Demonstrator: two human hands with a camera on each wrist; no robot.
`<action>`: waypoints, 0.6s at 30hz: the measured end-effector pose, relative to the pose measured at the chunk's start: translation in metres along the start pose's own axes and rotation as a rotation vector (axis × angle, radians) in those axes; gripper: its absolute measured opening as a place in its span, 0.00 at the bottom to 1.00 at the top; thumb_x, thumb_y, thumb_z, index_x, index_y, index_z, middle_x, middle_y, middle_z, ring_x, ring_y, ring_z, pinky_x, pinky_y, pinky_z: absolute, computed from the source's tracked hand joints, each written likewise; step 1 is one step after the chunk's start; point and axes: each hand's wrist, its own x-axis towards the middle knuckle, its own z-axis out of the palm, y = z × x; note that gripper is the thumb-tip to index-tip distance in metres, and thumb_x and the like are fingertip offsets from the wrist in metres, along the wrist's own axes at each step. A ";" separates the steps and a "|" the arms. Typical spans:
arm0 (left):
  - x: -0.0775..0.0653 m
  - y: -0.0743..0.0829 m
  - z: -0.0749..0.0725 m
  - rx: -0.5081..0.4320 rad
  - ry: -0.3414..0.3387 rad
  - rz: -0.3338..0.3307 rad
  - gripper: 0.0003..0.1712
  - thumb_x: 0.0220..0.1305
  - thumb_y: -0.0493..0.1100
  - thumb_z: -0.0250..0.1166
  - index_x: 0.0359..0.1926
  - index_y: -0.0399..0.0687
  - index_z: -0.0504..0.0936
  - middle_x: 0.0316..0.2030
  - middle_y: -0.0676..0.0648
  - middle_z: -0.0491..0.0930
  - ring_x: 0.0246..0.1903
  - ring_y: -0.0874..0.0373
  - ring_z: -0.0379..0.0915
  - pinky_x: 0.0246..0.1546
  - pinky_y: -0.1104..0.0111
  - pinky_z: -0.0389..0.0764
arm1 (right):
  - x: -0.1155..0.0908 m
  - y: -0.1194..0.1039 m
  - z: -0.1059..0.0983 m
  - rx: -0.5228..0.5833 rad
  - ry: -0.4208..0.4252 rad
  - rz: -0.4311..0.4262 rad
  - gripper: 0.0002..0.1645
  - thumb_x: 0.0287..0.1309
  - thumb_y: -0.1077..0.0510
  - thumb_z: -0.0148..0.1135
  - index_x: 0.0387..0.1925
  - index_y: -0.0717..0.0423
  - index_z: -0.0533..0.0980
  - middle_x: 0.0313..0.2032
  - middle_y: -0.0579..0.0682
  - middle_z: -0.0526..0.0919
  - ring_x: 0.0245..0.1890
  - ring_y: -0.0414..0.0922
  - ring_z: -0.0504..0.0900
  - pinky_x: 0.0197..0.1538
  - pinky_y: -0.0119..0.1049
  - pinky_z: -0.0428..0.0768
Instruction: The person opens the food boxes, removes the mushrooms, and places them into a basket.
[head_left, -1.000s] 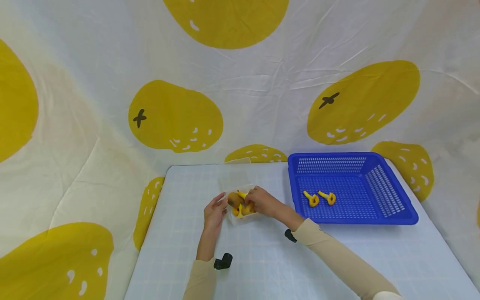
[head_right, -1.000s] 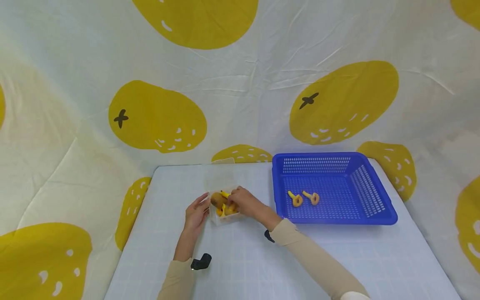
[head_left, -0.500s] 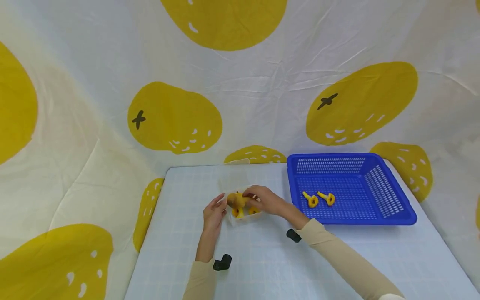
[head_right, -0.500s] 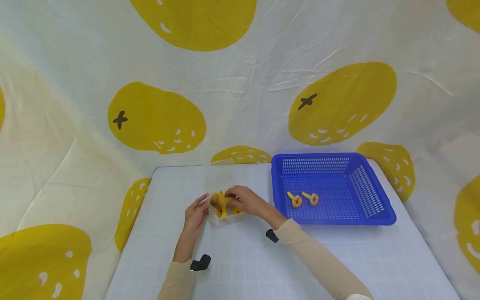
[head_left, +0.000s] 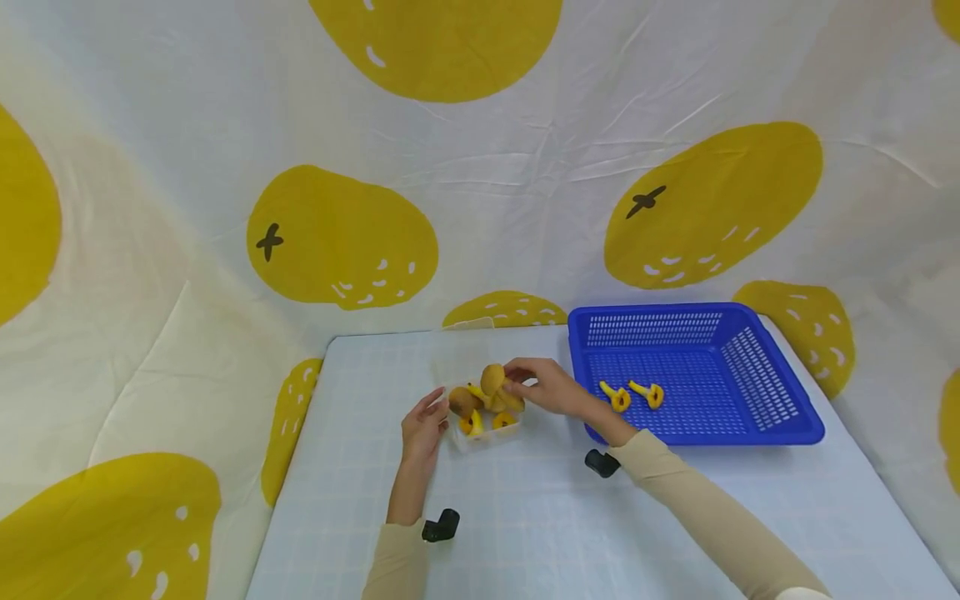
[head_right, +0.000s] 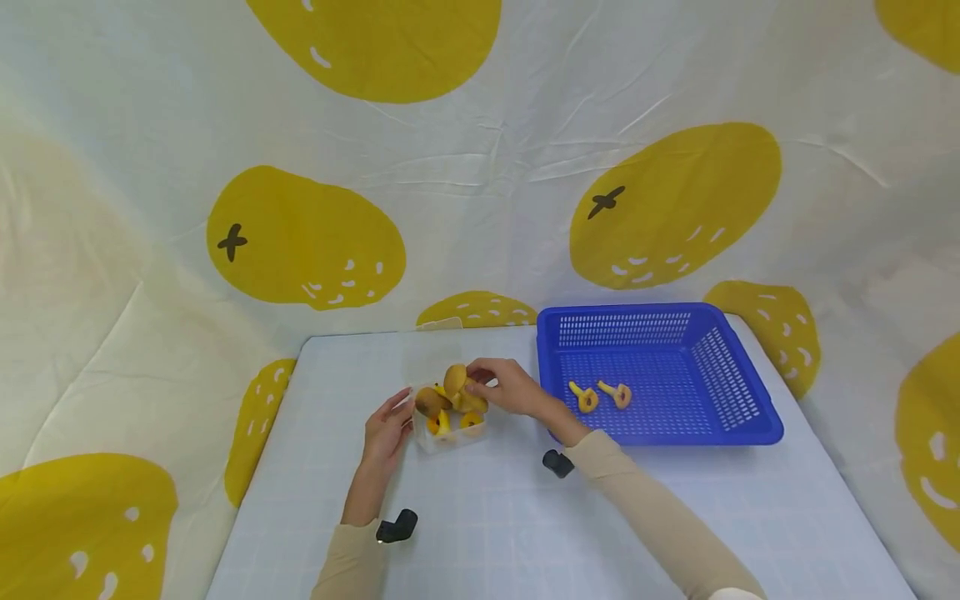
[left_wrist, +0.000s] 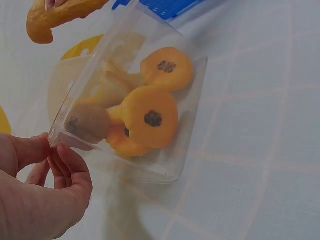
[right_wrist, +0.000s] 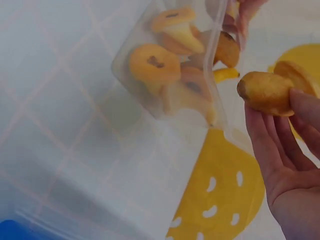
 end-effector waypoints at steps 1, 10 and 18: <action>0.000 0.000 0.000 -0.001 -0.001 0.000 0.23 0.70 0.32 0.66 0.65 0.34 0.78 0.39 0.48 0.80 0.35 0.59 0.74 0.33 0.74 0.75 | -0.001 0.001 -0.002 -0.001 0.004 0.005 0.16 0.71 0.60 0.63 0.55 0.65 0.79 0.48 0.55 0.85 0.48 0.49 0.84 0.55 0.42 0.83; 0.000 0.000 0.000 0.019 0.002 0.004 0.21 0.71 0.33 0.65 0.63 0.36 0.80 0.39 0.48 0.81 0.38 0.56 0.73 0.37 0.70 0.78 | -0.012 0.002 -0.027 0.102 0.026 0.141 0.19 0.71 0.60 0.63 0.58 0.66 0.77 0.48 0.56 0.85 0.48 0.51 0.84 0.48 0.39 0.85; -0.001 0.001 0.000 0.024 0.000 -0.008 0.21 0.71 0.33 0.65 0.63 0.37 0.80 0.39 0.49 0.81 0.40 0.54 0.74 0.36 0.71 0.77 | -0.023 0.012 -0.048 0.227 0.084 0.279 0.22 0.72 0.60 0.62 0.61 0.69 0.74 0.51 0.62 0.84 0.51 0.55 0.85 0.51 0.53 0.84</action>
